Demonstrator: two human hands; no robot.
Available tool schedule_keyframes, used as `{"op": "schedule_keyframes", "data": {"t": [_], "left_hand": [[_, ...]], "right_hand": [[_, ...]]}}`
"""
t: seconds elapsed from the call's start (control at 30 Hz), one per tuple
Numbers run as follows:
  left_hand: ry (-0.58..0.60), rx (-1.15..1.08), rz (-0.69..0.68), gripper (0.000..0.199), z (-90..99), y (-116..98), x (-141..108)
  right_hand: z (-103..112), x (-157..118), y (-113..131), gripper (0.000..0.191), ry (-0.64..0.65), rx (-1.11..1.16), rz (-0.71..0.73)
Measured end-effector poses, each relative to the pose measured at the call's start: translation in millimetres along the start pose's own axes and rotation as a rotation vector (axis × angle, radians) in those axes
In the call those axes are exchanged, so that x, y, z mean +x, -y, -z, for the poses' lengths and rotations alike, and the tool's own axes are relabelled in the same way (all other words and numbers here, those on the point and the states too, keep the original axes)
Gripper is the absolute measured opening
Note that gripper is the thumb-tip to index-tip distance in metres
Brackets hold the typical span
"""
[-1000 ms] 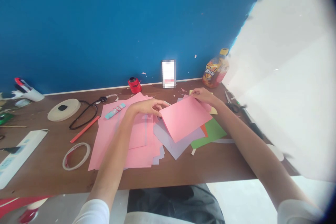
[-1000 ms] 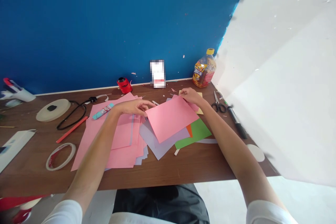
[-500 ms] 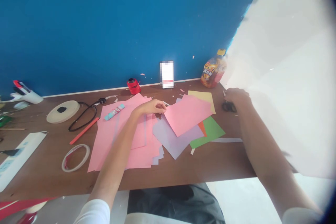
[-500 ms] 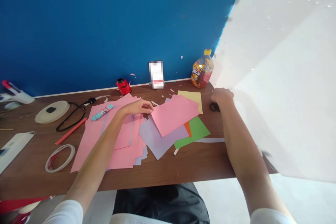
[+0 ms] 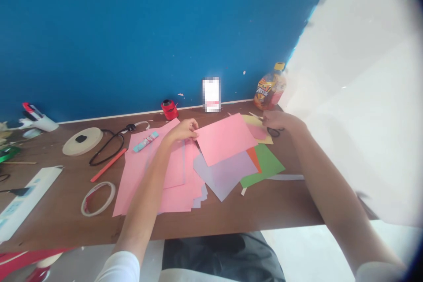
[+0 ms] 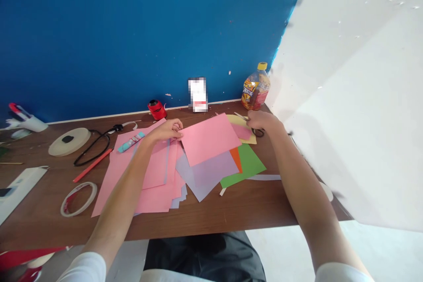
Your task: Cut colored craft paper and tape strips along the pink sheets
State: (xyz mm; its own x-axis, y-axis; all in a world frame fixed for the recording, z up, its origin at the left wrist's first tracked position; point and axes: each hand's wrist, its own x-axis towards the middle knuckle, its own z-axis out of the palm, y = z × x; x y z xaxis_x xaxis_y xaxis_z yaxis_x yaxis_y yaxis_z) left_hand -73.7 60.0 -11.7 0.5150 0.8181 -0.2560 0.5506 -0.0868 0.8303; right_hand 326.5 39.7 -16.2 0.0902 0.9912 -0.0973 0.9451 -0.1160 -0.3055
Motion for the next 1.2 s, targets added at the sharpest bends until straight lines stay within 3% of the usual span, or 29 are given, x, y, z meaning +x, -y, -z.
{"op": "schedule_keyframes", "data": {"t": [0.03,0.1,0.17,0.23,0.3,0.37,0.47,0.5,0.57,0.63,0.67,0.73,0.87,0.93,1.03,1.1,1.2], "left_hand": [[-0.024,-0.028,0.023,0.034,1.7,0.1,-0.7],[-0.003,-0.069,0.078,0.043,2.0,-2.5,-3.1],[0.142,-0.063,0.148,0.047,0.3,-8.3,-7.1],[0.326,-0.003,0.207,0.039,-0.1,-15.5,-12.0],[0.402,0.103,0.231,0.03,1.8,-22.5,-16.4],[0.307,0.273,0.212,0.03,2.3,-28.8,-18.8],[-0.024,0.593,0.075,0.031,-13.2,-36.6,-16.0],[-0.1,0.657,-0.034,0.032,-24.5,-38.3,-13.3],[-0.069,0.689,-0.295,0.036,-54.2,-39.4,-6.5],[0.102,0.704,-0.536,0.055,-86.5,-36.8,0.2],[0.129,0.727,-0.611,0.064,-101.1,-34.7,2.8],[0.071,0.803,-0.686,0.069,-123.8,-30.0,6.0],[-0.09,0.968,-0.711,0.043,-144.1,-24.5,7.0],[-0.124,1.034,-0.715,0.03,-147.2,-22.9,6.8],[-0.194,1.065,-0.7,0.03,-149.5,-20.1,6.7],[-0.276,1.003,-0.645,0.03,-150.0,-18.1,6.8],[-0.466,0.73,-0.444,0.03,-148.0,-14.7,7.3]], "right_hand": [[0.7,-2.7,8.9,0.014,0.09,-0.015,0.037],[-0.1,-7.9,27.5,0.017,0.088,-0.008,0.084],[-5.4,-11.1,43.7,0.021,0.015,0.006,0.099],[-15.7,-11.5,54.4,0.025,0.004,0.103,0.118],[-29.6,-10.7,59.0,0.025,-0.05,0.231,0.13],[-44.7,-11.2,59.3,0.026,-0.107,0.383,0.099],[-63.6,-16.4,57.5,0.065,-0.079,0.742,-0.042],[-68.1,-18.7,57.4,0.075,-0.08,0.855,-0.059],[-74.3,-22.8,58.6,0.078,-0.11,1.021,-0.051],[-78.0,-25.8,61.1,0.061,-0.104,1.108,-0.006],[-79.5,-27.2,62.5,0.051,-0.093,1.129,0.011],[-82.4,-30.2,64.3,0.039,-0.109,1.126,0.022],[-87.1,-38.4,63.1,0.038,-0.272,1.054,-0.023],[-87.2,-42.8,60.8,0.039,-0.286,1.073,-0.035],[-84.4,-48.0,58.7,0.043,-0.264,1.141,-0.054],[-82.0,-50.5,59.6,0.045,-0.261,1.187,-0.059],[-80.4,-53.4,64.0,0.045,-0.248,1.253,-0.043]]}}
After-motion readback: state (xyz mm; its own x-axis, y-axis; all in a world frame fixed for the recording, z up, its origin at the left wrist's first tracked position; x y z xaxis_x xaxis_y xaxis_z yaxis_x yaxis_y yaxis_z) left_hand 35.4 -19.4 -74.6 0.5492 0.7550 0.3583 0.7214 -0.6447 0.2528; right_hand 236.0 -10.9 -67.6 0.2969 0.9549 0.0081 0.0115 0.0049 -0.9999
